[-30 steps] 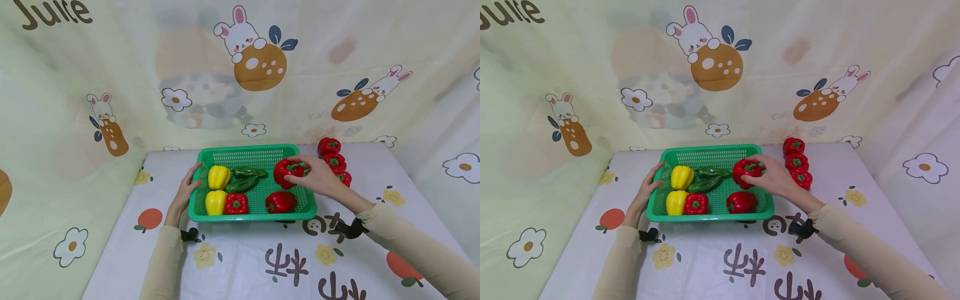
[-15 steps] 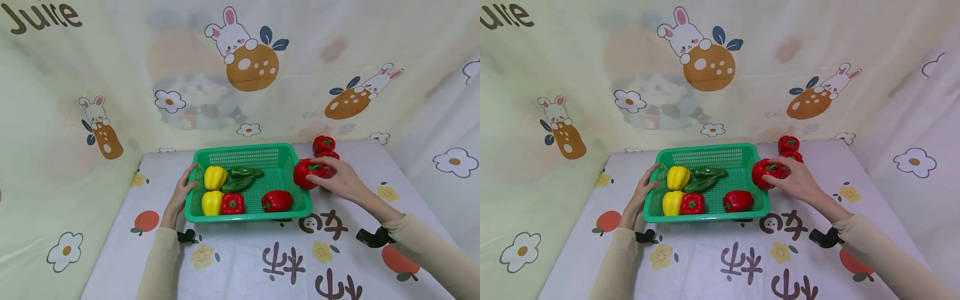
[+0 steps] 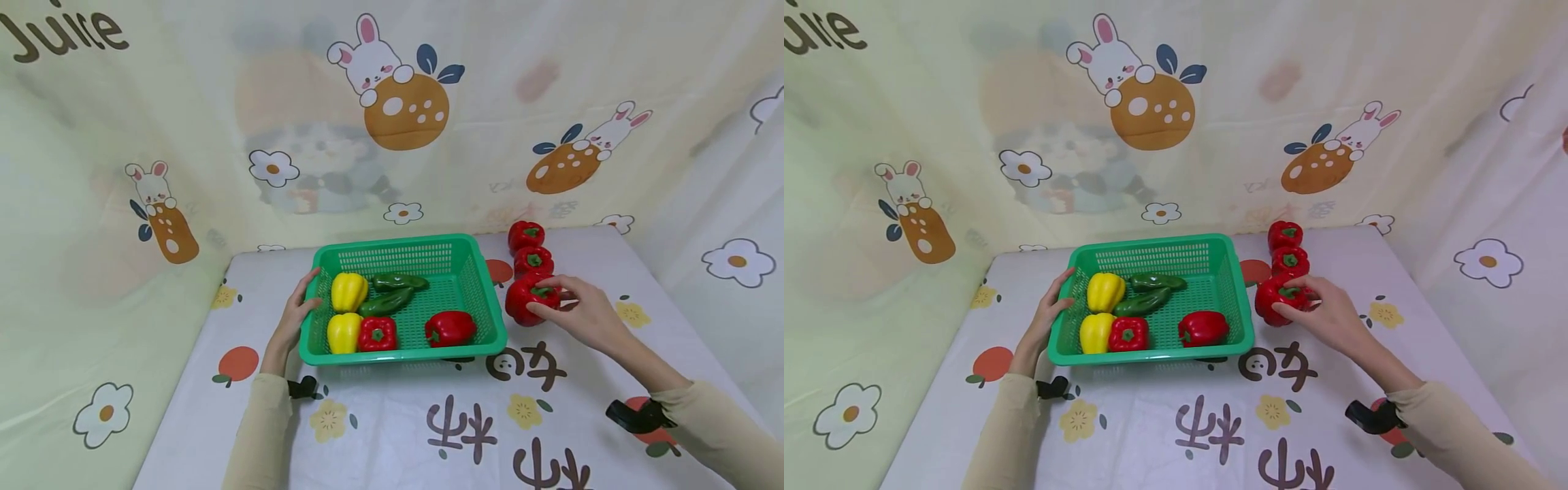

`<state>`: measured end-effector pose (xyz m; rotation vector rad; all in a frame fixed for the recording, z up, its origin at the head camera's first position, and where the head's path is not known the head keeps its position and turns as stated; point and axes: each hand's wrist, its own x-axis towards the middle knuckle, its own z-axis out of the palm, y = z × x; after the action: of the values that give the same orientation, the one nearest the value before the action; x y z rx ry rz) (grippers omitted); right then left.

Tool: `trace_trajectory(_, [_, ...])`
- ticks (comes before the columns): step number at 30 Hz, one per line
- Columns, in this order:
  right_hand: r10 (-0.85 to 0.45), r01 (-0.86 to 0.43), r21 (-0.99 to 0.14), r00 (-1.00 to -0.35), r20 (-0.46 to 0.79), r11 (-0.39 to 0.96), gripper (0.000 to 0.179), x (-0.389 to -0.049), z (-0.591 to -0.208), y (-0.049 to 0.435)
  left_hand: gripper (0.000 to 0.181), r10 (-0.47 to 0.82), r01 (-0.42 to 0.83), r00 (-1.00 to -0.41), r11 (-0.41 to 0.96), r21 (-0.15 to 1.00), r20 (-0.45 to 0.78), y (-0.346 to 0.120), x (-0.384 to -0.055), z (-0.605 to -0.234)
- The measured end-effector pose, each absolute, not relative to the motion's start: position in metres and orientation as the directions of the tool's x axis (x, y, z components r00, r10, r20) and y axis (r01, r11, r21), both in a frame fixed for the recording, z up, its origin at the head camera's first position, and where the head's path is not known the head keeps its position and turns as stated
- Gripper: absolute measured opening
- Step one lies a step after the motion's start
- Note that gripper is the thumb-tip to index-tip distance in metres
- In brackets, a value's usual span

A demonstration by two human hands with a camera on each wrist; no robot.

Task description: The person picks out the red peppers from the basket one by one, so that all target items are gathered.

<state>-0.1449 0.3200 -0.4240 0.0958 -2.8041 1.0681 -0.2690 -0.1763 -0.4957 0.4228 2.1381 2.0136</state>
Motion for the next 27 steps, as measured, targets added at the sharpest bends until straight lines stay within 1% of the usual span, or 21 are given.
trace_trajectory(13, [0.044, -0.036, -0.617, -0.992, 0.115, 0.786, 0.054, -0.13, -0.464, 0.337, 0.063, 0.326, 0.098, -0.942, 0.042, 0.994, 0.079, -0.176, -0.267, -0.495])
trace_trajectory(27, [0.07, 0.008, -0.605, -0.994, 0.079, 0.796, 0.055, -0.128, -0.478, 0.344, 0.063, 0.328, 0.096, -0.942, 0.044, 0.994, 0.076, -0.176, -0.268, -0.495])
